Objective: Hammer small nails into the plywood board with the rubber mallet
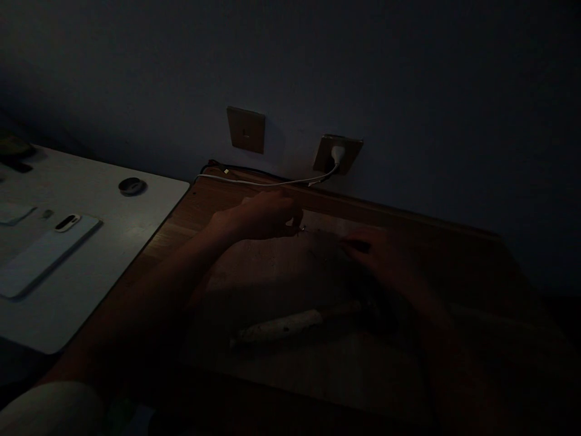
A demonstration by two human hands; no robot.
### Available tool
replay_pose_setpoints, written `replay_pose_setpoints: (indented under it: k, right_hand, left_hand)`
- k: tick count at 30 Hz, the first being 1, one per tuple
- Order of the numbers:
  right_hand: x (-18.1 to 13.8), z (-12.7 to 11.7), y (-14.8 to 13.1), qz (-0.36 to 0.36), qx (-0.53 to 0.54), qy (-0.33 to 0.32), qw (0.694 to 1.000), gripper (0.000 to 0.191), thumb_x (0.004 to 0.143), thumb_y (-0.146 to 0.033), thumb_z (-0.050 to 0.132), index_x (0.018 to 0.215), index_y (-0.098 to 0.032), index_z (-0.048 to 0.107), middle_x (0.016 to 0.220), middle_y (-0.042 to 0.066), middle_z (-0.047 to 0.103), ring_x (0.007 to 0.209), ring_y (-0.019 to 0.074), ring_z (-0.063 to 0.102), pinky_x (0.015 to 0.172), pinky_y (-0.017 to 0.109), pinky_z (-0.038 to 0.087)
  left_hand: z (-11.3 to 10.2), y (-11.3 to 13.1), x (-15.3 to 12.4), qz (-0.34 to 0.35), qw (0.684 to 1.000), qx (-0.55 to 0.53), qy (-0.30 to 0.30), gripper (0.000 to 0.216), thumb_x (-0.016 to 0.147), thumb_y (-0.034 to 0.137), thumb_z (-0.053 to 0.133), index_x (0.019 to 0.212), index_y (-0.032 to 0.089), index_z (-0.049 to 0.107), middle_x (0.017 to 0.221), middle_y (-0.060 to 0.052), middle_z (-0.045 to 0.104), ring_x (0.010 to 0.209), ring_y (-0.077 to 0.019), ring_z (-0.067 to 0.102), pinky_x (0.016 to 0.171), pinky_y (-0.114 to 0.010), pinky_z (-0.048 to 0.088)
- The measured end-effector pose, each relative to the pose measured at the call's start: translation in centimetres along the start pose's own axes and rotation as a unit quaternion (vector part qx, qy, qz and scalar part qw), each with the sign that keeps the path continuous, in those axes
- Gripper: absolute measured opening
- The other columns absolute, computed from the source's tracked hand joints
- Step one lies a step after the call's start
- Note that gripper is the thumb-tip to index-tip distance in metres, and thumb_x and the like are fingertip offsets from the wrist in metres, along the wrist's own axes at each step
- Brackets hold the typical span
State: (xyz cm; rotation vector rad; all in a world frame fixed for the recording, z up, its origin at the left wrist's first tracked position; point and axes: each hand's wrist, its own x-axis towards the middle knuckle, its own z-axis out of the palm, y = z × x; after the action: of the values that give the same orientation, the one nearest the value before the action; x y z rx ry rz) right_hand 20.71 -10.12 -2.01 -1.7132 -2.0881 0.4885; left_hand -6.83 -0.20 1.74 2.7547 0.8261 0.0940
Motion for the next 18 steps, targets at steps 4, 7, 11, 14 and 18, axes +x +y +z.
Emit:
replay_pose_setpoints:
  k: [4, 7, 11, 14, 18]
  right_hand:
    - [-0.1, 0.5, 0.8, 0.008, 0.012, -0.031, 0.999, 0.020, 0.090, -0.022, 0.066, 0.096, -0.028, 0.085, 0.099, 0.005, 0.084, 0.090, 0.0281, 0.079, 0.086, 0.043, 0.060]
    - [-0.1, 0.4, 1.3, 0.019, 0.013, -0.013, 1.000, 0.020, 0.090, -0.022, 0.067, 0.096, -0.028, 0.085, 0.102, 0.005, 0.084, 0.092, 0.0285, 0.079, 0.088, 0.043, 0.059]
    - [0.4, 0.3, 1.1, 0.033, -0.003, 0.052, 0.998, 0.020, 0.092, -0.025, 0.067, 0.096, -0.027, 0.085, 0.102, 0.006, 0.083, 0.093, 0.0284, 0.078, 0.087, 0.043, 0.059]
    - [1.1, 0.8, 0.6, 0.027, -0.012, 0.080, 0.996, 0.018, 0.093, -0.028, 0.068, 0.097, -0.025, 0.085, 0.101, 0.008, 0.082, 0.093, 0.0279, 0.077, 0.086, 0.042, 0.058]
    - [1.8, 1.5, 0.2, 0.011, -0.025, 0.058, 0.998, 0.017, 0.092, -0.024, 0.069, 0.098, -0.025, 0.085, 0.099, 0.007, 0.082, 0.089, 0.0261, 0.077, 0.084, 0.040, 0.058]
  left_hand:
    - [0.8, 0.5, 0.3, -0.004, 0.999, -0.009, -0.051, 0.017, 0.096, 0.033, 0.070, 0.103, 0.024, 0.082, 0.102, -0.005, 0.081, 0.090, -0.0207, 0.073, 0.074, -0.029, 0.048]
    - [0.8, 0.2, 0.4, -0.026, 0.999, 0.006, -0.026, 0.020, 0.096, 0.037, 0.070, 0.105, 0.023, 0.082, 0.106, -0.007, 0.080, 0.095, -0.0222, 0.072, 0.078, -0.030, 0.049]
    - [1.1, -0.9, 0.7, -0.030, 0.999, 0.026, 0.028, 0.018, 0.095, 0.030, 0.070, 0.108, 0.021, 0.079, 0.107, -0.006, 0.079, 0.097, -0.0211, 0.071, 0.083, -0.029, 0.049]
    - [1.8, -1.5, 0.9, -0.031, 0.999, 0.035, 0.028, 0.019, 0.094, 0.031, 0.071, 0.108, 0.021, 0.079, 0.108, -0.007, 0.079, 0.098, -0.0218, 0.071, 0.082, -0.029, 0.049]
    - [2.1, -1.5, 0.9, -0.044, 0.998, 0.036, 0.008, 0.018, 0.093, 0.027, 0.069, 0.107, 0.022, 0.079, 0.109, -0.007, 0.079, 0.098, -0.0237, 0.072, 0.077, -0.030, 0.049]
